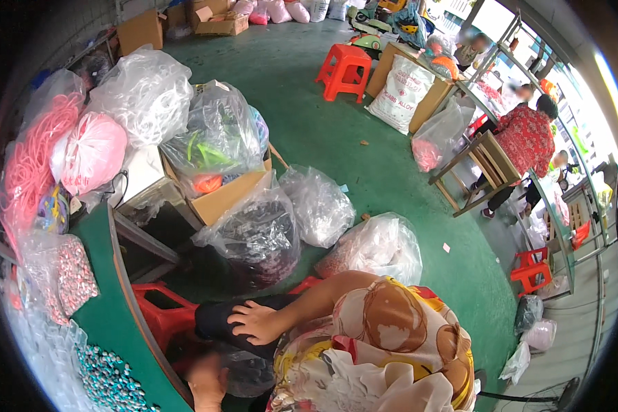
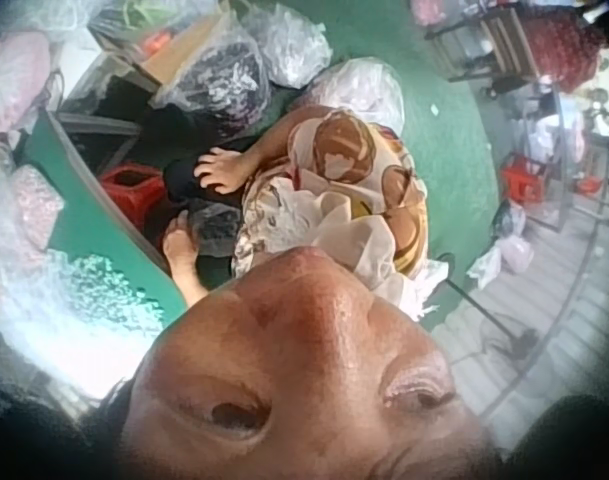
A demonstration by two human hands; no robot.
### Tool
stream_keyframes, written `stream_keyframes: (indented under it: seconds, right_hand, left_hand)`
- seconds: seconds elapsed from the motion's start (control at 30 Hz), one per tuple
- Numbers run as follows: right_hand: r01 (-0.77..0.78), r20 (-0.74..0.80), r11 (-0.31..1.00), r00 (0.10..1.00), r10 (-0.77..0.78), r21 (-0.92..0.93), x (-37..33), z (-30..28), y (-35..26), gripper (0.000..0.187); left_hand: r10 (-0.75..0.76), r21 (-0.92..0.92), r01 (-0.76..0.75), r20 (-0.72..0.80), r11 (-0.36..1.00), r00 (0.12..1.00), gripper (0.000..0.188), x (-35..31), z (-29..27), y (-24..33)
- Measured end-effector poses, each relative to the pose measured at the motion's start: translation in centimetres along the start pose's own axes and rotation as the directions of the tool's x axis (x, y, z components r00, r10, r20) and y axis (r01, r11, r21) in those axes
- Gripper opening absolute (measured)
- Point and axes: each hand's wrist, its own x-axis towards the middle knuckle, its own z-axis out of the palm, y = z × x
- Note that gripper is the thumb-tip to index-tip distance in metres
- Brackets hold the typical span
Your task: The person sits at a green workbench and repeatedly picks up small teal and white beads, placing them into clear plastic containers. They close the containers and set them aside on the table. The process is repetitive and involves handling beads and containers by hand.
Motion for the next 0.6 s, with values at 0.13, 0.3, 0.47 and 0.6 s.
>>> stream_keyframes:
  seconds: [0.13,0.3,0.47,0.6]
  right_hand:
    - [-0.015,-0.007,1.000,1.000,0.015,0.000,-0.05,-0.03,-0.13,0.042]
    - [-0.016,-0.018,1.000,1.000,0.015,-0.012,-0.01,0.02,-0.19,0.041]
    - [0.004,-0.018,1.000,1.000,-0.003,0.020,0.17,-0.14,-0.38,0.040]
    - [0.015,-0.036,1.000,0.999,-0.014,0.009,0.03,0.13,-0.35,0.040]
  left_hand:
    - [-0.004,0.016,0.004,-0.007,1.000,1.000,0.051,0.04,0.12,0.05]
    - [-0.008,0.012,0.008,-0.009,1.000,1.000,0.050,0.04,0.14,0.08]
    - [0.005,0.031,-0.005,-0.020,1.000,1.000,0.049,-0.12,0.33,-0.32]
    - [-0.018,0.027,0.018,-0.007,0.999,1.000,0.047,0.10,0.30,-0.04]
